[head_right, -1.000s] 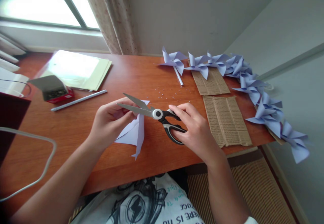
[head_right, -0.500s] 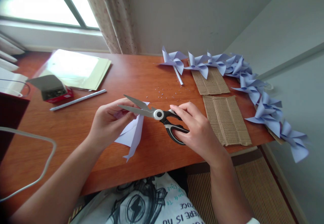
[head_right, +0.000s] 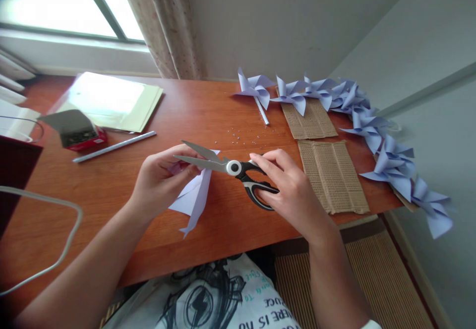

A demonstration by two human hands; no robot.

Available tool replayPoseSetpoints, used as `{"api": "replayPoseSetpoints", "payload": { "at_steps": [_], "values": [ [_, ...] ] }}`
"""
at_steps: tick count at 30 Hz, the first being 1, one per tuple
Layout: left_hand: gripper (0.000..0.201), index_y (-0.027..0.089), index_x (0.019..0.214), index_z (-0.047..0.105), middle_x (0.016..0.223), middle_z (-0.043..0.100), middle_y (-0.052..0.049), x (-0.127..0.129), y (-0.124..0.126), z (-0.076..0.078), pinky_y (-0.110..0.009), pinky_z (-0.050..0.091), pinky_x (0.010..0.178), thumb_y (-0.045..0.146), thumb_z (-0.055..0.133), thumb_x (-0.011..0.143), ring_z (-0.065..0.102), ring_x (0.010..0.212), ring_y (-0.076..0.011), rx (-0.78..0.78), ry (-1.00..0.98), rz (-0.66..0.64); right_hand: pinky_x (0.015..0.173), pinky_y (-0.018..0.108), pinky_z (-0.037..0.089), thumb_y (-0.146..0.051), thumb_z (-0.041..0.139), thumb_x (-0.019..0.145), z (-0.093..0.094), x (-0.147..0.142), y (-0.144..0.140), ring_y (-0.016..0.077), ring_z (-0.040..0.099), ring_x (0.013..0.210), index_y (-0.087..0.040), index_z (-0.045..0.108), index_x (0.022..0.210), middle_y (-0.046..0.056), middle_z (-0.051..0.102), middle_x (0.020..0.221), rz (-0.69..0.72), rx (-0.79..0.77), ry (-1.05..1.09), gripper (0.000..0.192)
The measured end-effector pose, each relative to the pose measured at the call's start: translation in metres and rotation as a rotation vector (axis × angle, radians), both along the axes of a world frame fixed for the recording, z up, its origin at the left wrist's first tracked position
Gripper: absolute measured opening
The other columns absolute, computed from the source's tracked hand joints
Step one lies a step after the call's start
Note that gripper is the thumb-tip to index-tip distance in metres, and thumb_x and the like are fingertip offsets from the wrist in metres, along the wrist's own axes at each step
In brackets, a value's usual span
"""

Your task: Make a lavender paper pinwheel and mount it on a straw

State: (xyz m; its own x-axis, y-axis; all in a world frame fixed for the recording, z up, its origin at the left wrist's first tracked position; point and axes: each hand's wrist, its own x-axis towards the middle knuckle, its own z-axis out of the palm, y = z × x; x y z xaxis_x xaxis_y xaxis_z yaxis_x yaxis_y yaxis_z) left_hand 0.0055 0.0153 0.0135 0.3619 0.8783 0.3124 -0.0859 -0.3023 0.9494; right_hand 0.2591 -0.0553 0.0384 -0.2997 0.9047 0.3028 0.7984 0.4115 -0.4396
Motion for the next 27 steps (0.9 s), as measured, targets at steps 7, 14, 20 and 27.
{"api": "replayPoseSetpoints", "payload": {
  "at_steps": [7, 14, 20, 27],
  "values": [
    [0.006, 0.018, 0.083, 0.074, 0.076, 0.071, -0.003, 0.0003, 0.0009, 0.0023, -0.024, 0.049, 0.065, 0.016, 0.071, 0.087, 0.064, 0.073, -0.0151, -0.032, 0.006, 0.025, 0.094, 0.034, 0.057, -0.011, 0.068, 0.087, 0.0013, -0.0074, -0.0016, 0.0233, 0.066, 0.107, -0.021, 0.054, 0.142, 0.010, 0.060, 0.116, -0.018, -0.038, 0.018, 0.058],
    [0.005, 0.017, 0.084, 0.074, 0.085, 0.076, -0.007, -0.0001, 0.0004, 0.0014, -0.028, 0.052, 0.068, 0.021, 0.072, 0.086, 0.067, 0.077, -0.0184, -0.068, 0.031, 0.016, 0.094, 0.039, 0.059, -0.014, 0.067, 0.087, 0.0029, -0.0074, -0.0013, 0.0251, 0.066, 0.106, -0.025, 0.053, 0.144, 0.010, 0.060, 0.116, -0.016, -0.032, 0.008, 0.059],
    [0.004, 0.017, 0.084, 0.075, 0.085, 0.077, -0.007, -0.0003, 0.0002, 0.0020, -0.026, 0.051, 0.068, 0.016, 0.071, 0.084, 0.067, 0.076, -0.0173, -0.082, 0.060, 0.019, 0.095, 0.038, 0.058, -0.013, 0.068, 0.086, 0.0044, -0.0057, -0.0020, 0.0246, 0.066, 0.108, -0.024, 0.053, 0.144, 0.010, 0.060, 0.118, -0.004, -0.032, -0.004, 0.060],
    [0.003, 0.016, 0.084, 0.074, 0.088, 0.078, -0.007, 0.0003, -0.0010, 0.0012, -0.026, 0.052, 0.068, 0.015, 0.071, 0.083, 0.069, 0.078, -0.0178, -0.104, 0.050, -0.002, 0.096, 0.037, 0.057, -0.011, 0.069, 0.085, 0.0064, -0.0078, -0.0032, 0.0244, 0.065, 0.108, -0.023, 0.052, 0.144, 0.010, 0.059, 0.118, -0.003, -0.048, -0.001, 0.062]
  ]
}}
